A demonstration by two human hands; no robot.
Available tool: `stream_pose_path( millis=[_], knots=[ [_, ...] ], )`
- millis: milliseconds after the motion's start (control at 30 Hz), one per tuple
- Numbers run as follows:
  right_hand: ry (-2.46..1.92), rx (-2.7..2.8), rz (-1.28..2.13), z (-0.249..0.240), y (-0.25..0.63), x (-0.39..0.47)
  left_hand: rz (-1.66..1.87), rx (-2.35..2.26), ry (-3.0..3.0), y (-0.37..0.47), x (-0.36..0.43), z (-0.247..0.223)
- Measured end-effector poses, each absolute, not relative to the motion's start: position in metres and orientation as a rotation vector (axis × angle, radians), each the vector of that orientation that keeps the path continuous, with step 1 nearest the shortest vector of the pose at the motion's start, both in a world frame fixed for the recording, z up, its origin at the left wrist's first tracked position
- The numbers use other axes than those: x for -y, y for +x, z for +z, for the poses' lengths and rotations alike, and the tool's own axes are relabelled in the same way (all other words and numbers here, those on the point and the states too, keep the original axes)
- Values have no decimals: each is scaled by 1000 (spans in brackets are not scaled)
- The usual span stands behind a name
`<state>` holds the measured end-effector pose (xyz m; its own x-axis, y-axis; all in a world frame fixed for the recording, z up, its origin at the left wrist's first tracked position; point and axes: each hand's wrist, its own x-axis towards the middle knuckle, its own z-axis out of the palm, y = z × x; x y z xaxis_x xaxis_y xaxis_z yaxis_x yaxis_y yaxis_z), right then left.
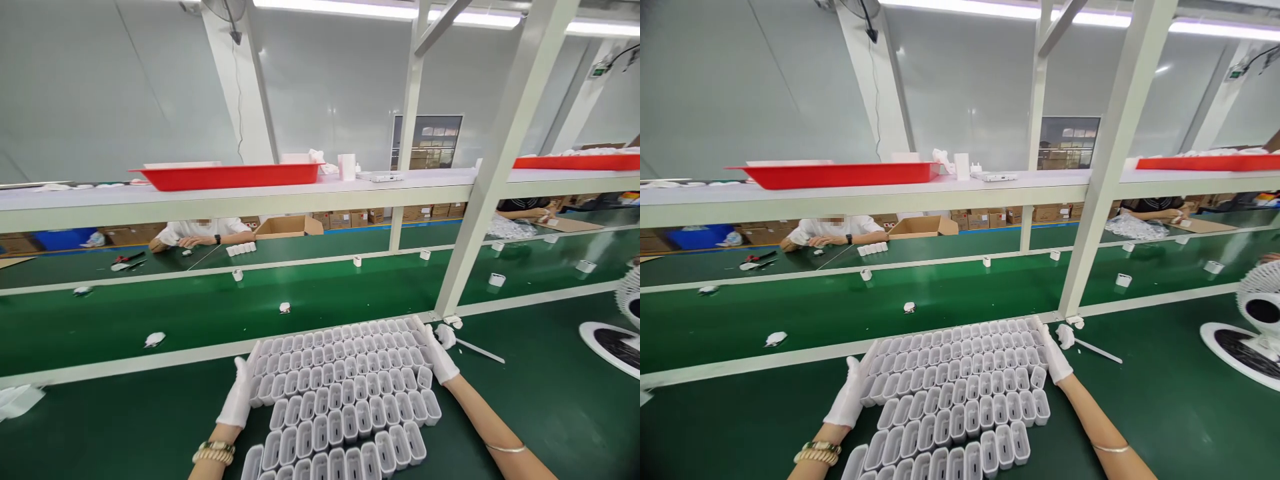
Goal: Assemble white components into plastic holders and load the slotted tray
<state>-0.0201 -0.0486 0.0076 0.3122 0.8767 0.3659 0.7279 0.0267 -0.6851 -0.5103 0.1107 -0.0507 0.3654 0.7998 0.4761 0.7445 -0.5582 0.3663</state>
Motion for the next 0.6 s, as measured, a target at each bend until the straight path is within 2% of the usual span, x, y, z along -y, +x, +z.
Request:
stream_pose_path(
  millis=[200,600],
  knots=[
    [-1895,1689,185,1,-12,53,1069,-1226,3058,-524,-125,-80],
    [-2008,1795,186,1,-15,50,967,-1217,3050,-526,-125,-68]
  ],
)
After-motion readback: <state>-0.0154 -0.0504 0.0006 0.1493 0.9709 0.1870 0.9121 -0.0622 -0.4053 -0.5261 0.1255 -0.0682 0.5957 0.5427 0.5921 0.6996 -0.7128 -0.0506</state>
